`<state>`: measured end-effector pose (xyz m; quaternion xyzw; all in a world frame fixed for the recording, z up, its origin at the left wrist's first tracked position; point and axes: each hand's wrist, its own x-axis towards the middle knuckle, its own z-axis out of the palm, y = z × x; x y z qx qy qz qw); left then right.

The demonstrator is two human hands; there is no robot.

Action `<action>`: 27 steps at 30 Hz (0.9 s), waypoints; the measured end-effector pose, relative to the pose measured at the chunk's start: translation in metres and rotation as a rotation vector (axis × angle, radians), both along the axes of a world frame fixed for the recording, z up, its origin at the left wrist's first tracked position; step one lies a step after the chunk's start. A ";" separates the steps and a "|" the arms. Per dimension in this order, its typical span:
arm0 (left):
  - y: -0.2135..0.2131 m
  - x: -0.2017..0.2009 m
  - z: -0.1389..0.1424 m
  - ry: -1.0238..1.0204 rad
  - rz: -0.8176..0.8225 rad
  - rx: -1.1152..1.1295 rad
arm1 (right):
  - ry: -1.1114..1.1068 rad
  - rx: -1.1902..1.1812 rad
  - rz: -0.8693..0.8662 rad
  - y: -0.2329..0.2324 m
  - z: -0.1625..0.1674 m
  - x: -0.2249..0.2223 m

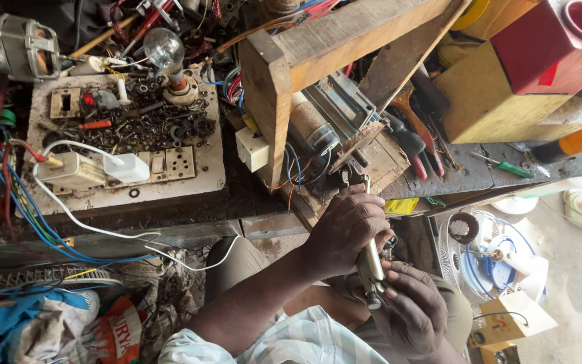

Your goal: The person works on a small electric motor clamped in a wooden jig on a cluttered workbench. They use locking pliers to grip and turn parts of the motor assembly, reposition the motor in the jig, and later hold a hammer while working on the assembly.

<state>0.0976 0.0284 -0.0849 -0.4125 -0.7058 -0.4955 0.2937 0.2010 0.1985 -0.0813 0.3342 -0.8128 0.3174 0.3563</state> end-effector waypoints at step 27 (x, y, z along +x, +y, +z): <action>0.009 0.002 -0.006 0.006 -0.041 0.000 | -0.086 0.033 -0.088 -0.004 0.011 0.001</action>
